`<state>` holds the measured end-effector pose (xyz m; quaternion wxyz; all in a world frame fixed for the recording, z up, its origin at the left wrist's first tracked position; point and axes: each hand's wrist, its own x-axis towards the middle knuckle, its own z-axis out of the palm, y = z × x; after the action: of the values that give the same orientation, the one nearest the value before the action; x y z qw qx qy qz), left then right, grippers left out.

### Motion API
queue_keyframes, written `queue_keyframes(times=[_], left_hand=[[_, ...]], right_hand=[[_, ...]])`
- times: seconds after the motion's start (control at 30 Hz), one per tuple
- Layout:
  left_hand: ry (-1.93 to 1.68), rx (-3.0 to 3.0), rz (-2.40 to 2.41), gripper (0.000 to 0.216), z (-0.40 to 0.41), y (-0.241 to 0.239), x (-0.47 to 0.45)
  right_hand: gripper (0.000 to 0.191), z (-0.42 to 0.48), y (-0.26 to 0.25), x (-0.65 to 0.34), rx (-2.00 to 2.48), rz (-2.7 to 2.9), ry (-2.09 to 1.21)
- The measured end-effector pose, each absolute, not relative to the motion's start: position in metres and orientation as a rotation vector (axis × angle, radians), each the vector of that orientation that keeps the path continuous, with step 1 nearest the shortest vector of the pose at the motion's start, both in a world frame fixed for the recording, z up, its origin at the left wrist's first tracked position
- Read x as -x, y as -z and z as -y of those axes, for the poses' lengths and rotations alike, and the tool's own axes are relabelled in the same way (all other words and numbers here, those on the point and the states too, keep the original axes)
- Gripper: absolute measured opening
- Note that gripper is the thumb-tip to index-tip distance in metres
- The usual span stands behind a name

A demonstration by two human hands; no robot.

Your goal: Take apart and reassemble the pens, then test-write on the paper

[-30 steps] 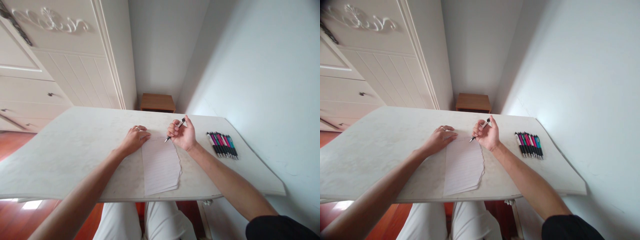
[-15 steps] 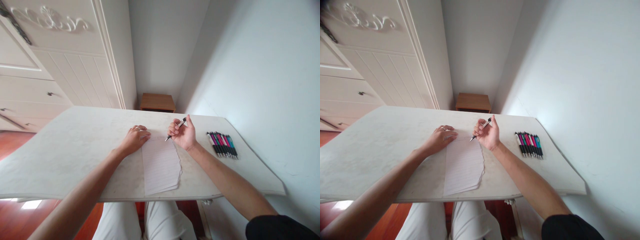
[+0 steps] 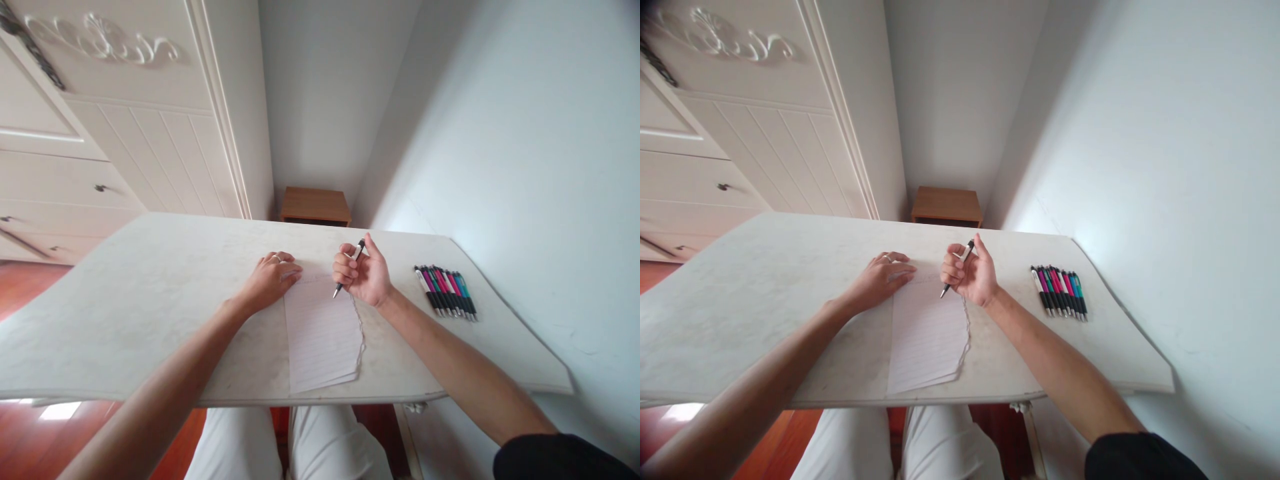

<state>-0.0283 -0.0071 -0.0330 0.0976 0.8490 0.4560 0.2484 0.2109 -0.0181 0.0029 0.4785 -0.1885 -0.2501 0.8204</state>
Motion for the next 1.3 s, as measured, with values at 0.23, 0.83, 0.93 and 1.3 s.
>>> queue_keyframes(times=[0.23, 0.83, 0.93, 1.3], left_hand=[[-0.765, -2.506, -1.321, 0.032, 0.006, 0.035, 0.03], [-0.721, -2.521, -1.327, 0.033, 0.004, 0.036, 0.031], [-0.702, -2.531, -1.326, 0.033, 0.004, 0.035, 0.031], [-0.69, -2.535, -1.328, 0.032, 0.004, 0.034, 0.031]], right_hand=[[0.05, 0.019, -0.002, -0.215, 0.472, 0.72, -2.13], [0.052, 0.024, -0.002, -0.211, 0.453, 0.842, -2.399], [0.052, 0.027, -0.005, -0.208, 0.487, 0.812, -2.377], [0.047, 0.028, -0.003, -0.207, 0.46, 0.797, -2.345]])
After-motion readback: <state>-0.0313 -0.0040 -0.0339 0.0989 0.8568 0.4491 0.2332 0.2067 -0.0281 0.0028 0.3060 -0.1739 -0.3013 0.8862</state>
